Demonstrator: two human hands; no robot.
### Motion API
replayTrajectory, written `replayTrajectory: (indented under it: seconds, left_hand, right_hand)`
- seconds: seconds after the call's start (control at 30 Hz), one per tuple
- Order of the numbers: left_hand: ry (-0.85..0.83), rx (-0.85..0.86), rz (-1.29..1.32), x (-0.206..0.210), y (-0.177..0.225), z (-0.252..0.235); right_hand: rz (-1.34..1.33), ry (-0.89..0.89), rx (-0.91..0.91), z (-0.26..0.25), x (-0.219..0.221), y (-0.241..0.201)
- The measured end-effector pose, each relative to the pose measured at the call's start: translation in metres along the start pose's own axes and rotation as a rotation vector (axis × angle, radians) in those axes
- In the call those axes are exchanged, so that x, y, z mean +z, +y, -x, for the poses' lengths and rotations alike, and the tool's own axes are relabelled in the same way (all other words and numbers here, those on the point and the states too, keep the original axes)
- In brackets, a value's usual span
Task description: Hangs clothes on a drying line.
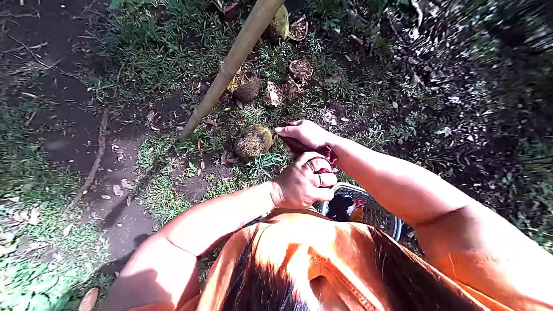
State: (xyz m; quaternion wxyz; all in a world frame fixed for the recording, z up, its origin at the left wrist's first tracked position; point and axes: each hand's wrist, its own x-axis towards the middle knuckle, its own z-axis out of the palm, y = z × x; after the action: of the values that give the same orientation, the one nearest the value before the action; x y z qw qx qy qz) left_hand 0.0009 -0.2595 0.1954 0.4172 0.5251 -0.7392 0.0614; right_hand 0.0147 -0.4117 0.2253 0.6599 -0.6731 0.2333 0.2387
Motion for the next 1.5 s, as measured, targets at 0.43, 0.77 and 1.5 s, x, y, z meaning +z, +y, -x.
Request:
replayTrajectory:
  seconds: [0.43,0.77,1.5]
  left_hand:
    - [-1.029,-0.989,-0.13,0.019,-0.018,0.071]
    - [-0.264,-0.214,-0.14,0.01,-0.076,0.076]
    - [-0.487,-0.643,0.195,0.035,-0.207,-0.433]
  right_hand:
    - [0.488,-0.187,-0.17,-0.129,0.12,0.042]
    - [-0.35,0.174,0.049,-0.099,-0.014,0.045]
    - [0.086,0.736,-0.616,0.132,-0.416,0.014]
